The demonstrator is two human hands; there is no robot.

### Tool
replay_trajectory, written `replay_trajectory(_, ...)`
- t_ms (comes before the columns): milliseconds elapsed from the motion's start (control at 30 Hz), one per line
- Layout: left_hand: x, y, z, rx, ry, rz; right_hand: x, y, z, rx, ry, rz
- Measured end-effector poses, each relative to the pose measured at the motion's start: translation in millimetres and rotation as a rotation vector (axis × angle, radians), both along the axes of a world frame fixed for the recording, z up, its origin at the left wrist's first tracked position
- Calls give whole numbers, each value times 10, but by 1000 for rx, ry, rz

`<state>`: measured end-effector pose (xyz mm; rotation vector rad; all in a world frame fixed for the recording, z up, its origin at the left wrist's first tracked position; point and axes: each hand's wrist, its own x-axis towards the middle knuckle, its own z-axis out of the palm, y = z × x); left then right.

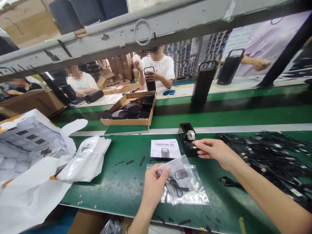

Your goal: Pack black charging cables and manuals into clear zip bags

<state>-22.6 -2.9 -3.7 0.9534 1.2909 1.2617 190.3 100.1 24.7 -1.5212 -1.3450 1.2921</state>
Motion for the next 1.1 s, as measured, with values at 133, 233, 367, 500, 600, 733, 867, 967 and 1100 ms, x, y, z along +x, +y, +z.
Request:
replay_trajectory(133, 22, -4, -48, 14, 12, 3, 4, -132, -85, 38, 44, -40)
replay_trajectory(233, 53, 6, -95, 14, 22, 36, -2, -252, -243, 115, -22, -45)
replay_trajectory(367, 79, 32, -111, 8, 21, 59, 66, -344, -411, 186, -179, -98)
replay_trajectory(500, 104, 30, -68, 18, 53, 57, 62, -551, -319, 158, -226, -23)
replay_trajectory(600, 160, -11, 0, 29, 106, 57, -125, -780, -169, 32, -26, 193)
replay_trajectory(733, 278, -96, 101, 65, 226, 52, -449, -868, -120, -68, -66, 282)
replay_trajectory(867, 329, -153, 118, 58, 214, 63, -537, -782, -185, -94, -237, 298)
replay_trajectory(967, 219, -190, 124, 24, 143, 102, -473, -785, -175, -38, -380, 308)
replay_trajectory(1100, -218, -375, 270, -27, 227, 84, -406, -773, -50, 187, -677, 483)
